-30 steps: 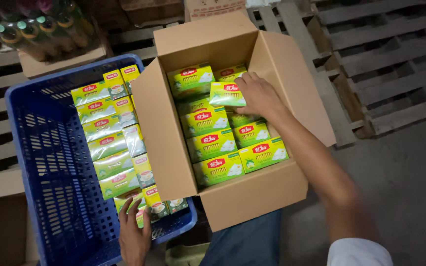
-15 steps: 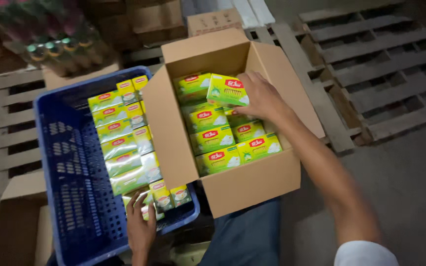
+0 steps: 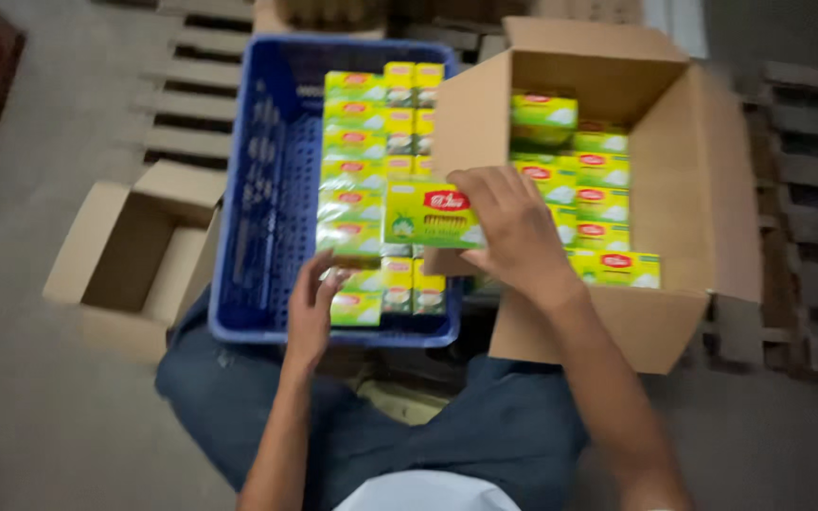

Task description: The person transfers small yellow and green boxes from a cardboard box into a blue plastic basket. They arrange the boxes in neat rows within the basket, filling it up over time.

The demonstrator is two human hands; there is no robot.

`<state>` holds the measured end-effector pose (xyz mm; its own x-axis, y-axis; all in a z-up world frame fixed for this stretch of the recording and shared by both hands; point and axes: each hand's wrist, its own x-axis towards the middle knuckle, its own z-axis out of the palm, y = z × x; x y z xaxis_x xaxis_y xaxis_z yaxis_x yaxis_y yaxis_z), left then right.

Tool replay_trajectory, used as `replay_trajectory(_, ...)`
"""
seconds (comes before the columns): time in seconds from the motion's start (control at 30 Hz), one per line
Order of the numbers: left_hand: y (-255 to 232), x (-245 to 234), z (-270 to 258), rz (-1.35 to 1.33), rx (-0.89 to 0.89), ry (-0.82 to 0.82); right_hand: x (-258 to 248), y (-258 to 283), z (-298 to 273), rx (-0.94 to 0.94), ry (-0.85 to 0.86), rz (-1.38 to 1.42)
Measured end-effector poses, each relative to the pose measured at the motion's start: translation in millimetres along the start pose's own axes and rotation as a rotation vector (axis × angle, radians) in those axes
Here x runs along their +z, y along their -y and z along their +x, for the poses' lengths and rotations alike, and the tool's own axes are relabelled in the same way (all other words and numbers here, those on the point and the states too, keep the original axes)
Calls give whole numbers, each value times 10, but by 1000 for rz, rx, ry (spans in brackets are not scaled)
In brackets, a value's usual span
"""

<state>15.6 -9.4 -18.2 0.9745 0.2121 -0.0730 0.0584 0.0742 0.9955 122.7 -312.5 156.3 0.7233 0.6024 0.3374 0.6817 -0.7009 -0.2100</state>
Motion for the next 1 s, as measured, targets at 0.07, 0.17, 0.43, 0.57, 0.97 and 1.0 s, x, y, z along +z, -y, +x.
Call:
replay_trajectory(0.07,-161,-58,-8,-90,-7,35,197,321,76,-34,38,15)
replay_trajectory(0.17,-456,-112,-84,-167,19,141,598,694,65,-79,111,2)
replay_trajectory(0.43,-621,-321,-39,64,-131,39,1090,1113,-74,7,177,142)
replay_trajectory(0.57,-308,-574,252,308,-297,-86,1300,833,-265,427,-90,112)
replay_trajectory(0.97,624,-672,843,443,-507,89,1671,655,-510,519,-212,-76)
replay_trajectory(1.0,897,-772,904,483,-543,104,1684,661,-506,523,-200,-84)
